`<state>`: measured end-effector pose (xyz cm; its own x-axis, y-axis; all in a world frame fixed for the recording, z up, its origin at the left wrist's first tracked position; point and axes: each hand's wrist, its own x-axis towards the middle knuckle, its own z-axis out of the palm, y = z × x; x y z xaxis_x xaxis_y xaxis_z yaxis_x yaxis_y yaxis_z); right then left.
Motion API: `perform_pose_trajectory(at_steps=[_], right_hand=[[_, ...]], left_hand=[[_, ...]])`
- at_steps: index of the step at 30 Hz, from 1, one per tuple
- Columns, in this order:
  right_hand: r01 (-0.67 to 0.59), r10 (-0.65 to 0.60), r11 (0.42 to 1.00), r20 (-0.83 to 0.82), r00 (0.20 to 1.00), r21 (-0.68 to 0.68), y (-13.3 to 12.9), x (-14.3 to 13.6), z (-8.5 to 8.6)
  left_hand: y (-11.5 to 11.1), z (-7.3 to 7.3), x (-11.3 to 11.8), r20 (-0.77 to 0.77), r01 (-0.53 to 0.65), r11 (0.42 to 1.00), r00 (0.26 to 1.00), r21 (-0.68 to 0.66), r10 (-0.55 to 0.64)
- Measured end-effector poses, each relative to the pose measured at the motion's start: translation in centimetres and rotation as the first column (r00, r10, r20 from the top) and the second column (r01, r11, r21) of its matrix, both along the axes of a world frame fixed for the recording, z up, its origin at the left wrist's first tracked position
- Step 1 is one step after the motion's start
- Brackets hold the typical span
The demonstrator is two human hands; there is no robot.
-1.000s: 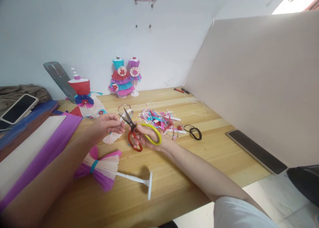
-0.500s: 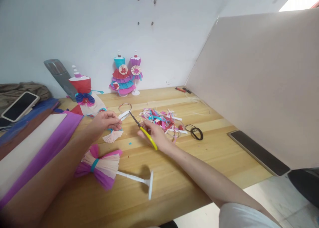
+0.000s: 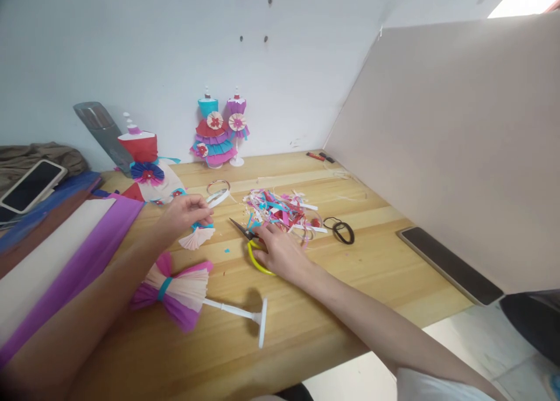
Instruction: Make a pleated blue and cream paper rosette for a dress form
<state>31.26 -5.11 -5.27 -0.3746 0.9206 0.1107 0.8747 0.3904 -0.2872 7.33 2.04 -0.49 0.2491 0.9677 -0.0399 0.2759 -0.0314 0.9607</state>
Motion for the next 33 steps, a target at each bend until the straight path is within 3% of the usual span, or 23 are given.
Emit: perform_pose_trajectory(at_steps=[5, 8, 10, 13, 17, 21, 28, 33], right_hand=[[-0.022, 0.019, 1.000, 0.124, 0.992, 0.022, 0.1, 0.1, 1.2], [-0.006, 0.027, 0.980, -0.105, 0.994, 0.199, 0.6, -0.6, 2.7], [-0.079, 0.194, 0.937, -0.317, 0.928, 0.339, 1.4, -1.4, 3.6], [-0.133, 0.331, 0.869, -0.361, 0.872, 0.477, 2.7, -2.8, 4.3], [-0.187, 0.360, 0.860, -0.302, 0.883, 0.476, 3.8, -4.1, 4.5], [-0.240, 0.389, 0.867, -0.291, 0.874, 0.437, 3.7, -4.6, 4.7], [-0.142, 0.393, 0.884, -0.541, 0.744, 0.446, 3.3, -4.0, 5.8], [-0.211, 0.416, 0.841, -0.346, 0.841, 0.498, 4.0, -4.0, 5.1]], left_hand=[[-0.7, 0.6, -0.2, -0.015, 0.111, 0.993, 0.994, 0.046, -0.111], [-1.1, 0.5, -0.2, -0.073, 0.191, 0.978, 0.980, 0.087, -0.185], [-1.3, 0.6, -0.1, -0.143, 0.250, 0.961, 0.962, 0.117, -0.232], [-1.7, 1.0, -0.2, -0.261, 0.324, 0.927, 0.927, 0.188, -0.271], [-2.1, 1.8, -0.6, -0.359, 0.378, 0.889, 0.892, 0.258, -0.275], [-2.4, 2.2, -0.9, -0.387, 0.360, 0.901, 0.887, 0.241, -0.251], [-2.2, 2.1, -1.4, -0.382, 0.312, 0.931, 0.897, 0.190, -0.223], [-2.0, 2.1, -1.1, -0.386, 0.323, 0.919, 0.896, 0.226, -0.220]])
